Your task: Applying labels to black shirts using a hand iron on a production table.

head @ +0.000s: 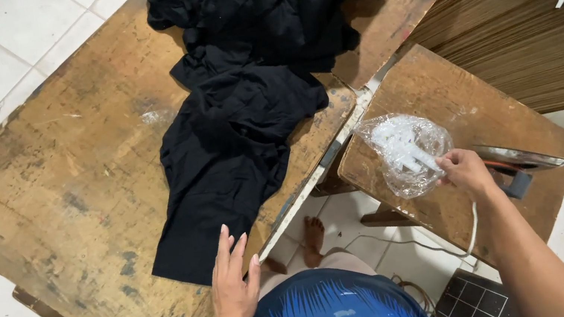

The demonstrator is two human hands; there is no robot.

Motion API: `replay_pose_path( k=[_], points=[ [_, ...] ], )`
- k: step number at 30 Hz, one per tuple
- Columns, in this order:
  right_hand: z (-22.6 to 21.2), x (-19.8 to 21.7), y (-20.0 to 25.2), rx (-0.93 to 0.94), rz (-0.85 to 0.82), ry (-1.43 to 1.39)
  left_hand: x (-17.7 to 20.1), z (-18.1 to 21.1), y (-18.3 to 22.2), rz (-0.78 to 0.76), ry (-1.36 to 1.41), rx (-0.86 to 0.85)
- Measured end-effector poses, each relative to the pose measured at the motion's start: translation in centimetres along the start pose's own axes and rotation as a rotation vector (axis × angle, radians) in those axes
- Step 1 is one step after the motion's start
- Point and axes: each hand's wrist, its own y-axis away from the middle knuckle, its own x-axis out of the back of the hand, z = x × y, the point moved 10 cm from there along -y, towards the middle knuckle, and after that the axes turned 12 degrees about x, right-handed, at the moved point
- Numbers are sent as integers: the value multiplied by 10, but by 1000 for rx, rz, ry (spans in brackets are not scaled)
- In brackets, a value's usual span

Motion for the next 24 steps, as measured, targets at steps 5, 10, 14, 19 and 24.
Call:
replay_pose_path(
  k=[5,10,14,19,24],
  points=[
    [12,-9,1,-48,61,-293,9,5,-5,-22,41,-12],
    [-54,-1,52,-3,47,-182,15,15,-2,7,80,-25],
    [-136,-18,111,298,59,-35,20,38,10,13,213,12],
    [-238,-111,188,1035,0,283,4,87,12,-386,335,292],
    [-340,-179,303,1674,98,411,4,64,11,-204,1028,486]
  ],
)
